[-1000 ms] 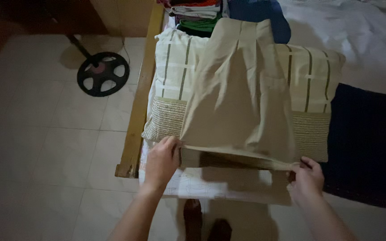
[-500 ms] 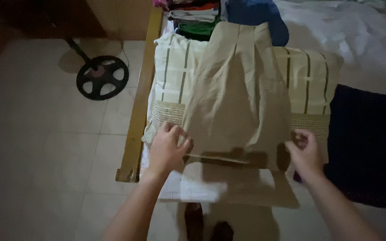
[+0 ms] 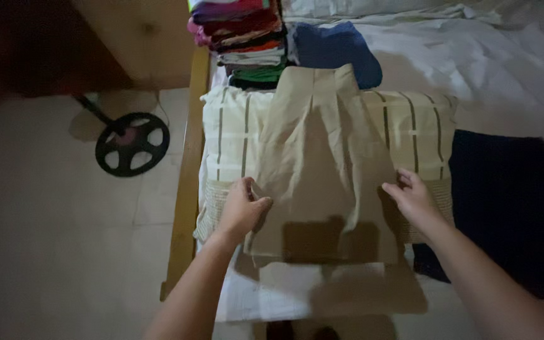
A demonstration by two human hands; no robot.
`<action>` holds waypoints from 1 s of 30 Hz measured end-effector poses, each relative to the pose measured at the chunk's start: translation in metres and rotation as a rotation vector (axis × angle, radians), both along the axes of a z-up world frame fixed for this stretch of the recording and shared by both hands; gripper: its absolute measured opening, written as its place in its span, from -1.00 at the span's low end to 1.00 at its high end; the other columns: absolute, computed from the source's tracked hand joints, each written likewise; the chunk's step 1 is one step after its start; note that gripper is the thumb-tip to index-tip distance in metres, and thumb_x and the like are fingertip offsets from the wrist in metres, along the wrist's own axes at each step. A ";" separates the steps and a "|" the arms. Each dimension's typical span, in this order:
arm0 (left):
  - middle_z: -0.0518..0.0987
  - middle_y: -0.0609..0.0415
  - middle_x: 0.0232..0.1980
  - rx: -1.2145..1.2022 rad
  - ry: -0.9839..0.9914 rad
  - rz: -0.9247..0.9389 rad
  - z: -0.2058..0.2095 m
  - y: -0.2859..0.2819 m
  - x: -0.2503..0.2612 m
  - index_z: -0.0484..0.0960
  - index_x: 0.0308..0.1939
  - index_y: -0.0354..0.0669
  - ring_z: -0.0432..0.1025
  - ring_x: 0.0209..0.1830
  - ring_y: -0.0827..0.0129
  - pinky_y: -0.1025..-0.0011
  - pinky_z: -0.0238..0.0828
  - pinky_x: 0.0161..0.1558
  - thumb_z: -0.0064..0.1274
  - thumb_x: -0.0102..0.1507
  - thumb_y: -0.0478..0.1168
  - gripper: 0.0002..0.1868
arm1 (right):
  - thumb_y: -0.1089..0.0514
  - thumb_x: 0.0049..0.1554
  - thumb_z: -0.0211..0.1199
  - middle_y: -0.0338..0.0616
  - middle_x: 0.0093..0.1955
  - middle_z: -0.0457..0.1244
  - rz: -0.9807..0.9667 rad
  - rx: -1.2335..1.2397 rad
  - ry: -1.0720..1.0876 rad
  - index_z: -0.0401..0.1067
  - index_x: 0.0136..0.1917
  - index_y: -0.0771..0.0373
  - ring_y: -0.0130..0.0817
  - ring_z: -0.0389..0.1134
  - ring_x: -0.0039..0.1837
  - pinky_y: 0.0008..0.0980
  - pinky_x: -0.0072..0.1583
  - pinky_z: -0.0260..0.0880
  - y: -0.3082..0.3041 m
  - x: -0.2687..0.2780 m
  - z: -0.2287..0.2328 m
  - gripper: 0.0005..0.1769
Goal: The person folds several garments on a bed, including a blue pair of jeans, a beige pair of trousers, and a dark denim skirt. Each item is smoothed, folded, and placed into a neat stack.
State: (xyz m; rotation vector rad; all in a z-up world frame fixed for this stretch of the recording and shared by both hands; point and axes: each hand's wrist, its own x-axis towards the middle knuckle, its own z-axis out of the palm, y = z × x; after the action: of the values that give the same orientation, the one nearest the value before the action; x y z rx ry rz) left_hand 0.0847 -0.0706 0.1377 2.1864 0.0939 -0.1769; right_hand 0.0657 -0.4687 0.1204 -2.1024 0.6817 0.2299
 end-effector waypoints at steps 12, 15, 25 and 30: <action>0.61 -0.09 -0.01 -0.039 0.074 0.155 -0.001 -0.024 0.069 0.47 0.29 -0.37 0.50 0.01 0.23 0.32 0.41 0.08 0.34 0.07 -0.05 -0.21 | -0.18 0.12 0.29 0.08 0.55 0.15 0.056 0.094 0.060 0.11 0.61 0.26 -0.10 0.17 0.54 -0.16 0.49 0.17 -0.007 0.060 0.039 -0.07; 0.66 -0.10 -0.10 -0.017 0.176 0.181 -0.006 -0.025 0.087 0.48 0.27 -0.35 0.54 -0.09 0.19 0.30 0.45 0.01 0.31 0.05 0.04 -0.20 | -0.19 0.15 0.31 0.10 0.57 0.04 0.095 0.204 0.103 -0.01 0.62 0.32 -0.11 0.05 0.58 -0.15 0.51 0.04 -0.006 0.083 0.044 -0.01; 0.60 -0.05 -0.29 -0.340 0.387 0.188 0.008 -0.040 0.122 0.71 -0.05 -0.37 0.44 -0.39 0.28 0.24 0.40 -0.32 0.28 0.15 0.06 -0.47 | -0.11 -0.03 0.42 0.14 0.26 0.37 0.106 0.465 0.218 0.39 0.36 0.39 -0.05 0.42 0.25 -0.12 0.24 0.43 0.020 0.130 0.060 -0.19; 0.70 -0.01 -0.25 -0.569 0.477 0.178 0.016 -0.042 0.124 0.72 -0.07 -0.30 0.56 -0.37 0.34 0.32 0.52 -0.30 0.28 0.12 -0.02 -0.55 | -0.11 -0.03 0.44 0.18 0.25 0.39 0.090 0.480 0.335 0.40 0.33 0.39 0.03 0.43 0.25 -0.08 0.25 0.43 0.022 0.138 0.063 -0.22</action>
State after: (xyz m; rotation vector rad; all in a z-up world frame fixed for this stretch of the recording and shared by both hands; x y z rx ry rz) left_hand 0.2083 -0.1129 0.1535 1.5267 0.4477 -0.5505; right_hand 0.2040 -0.4466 0.1833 -1.6465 0.6482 0.7339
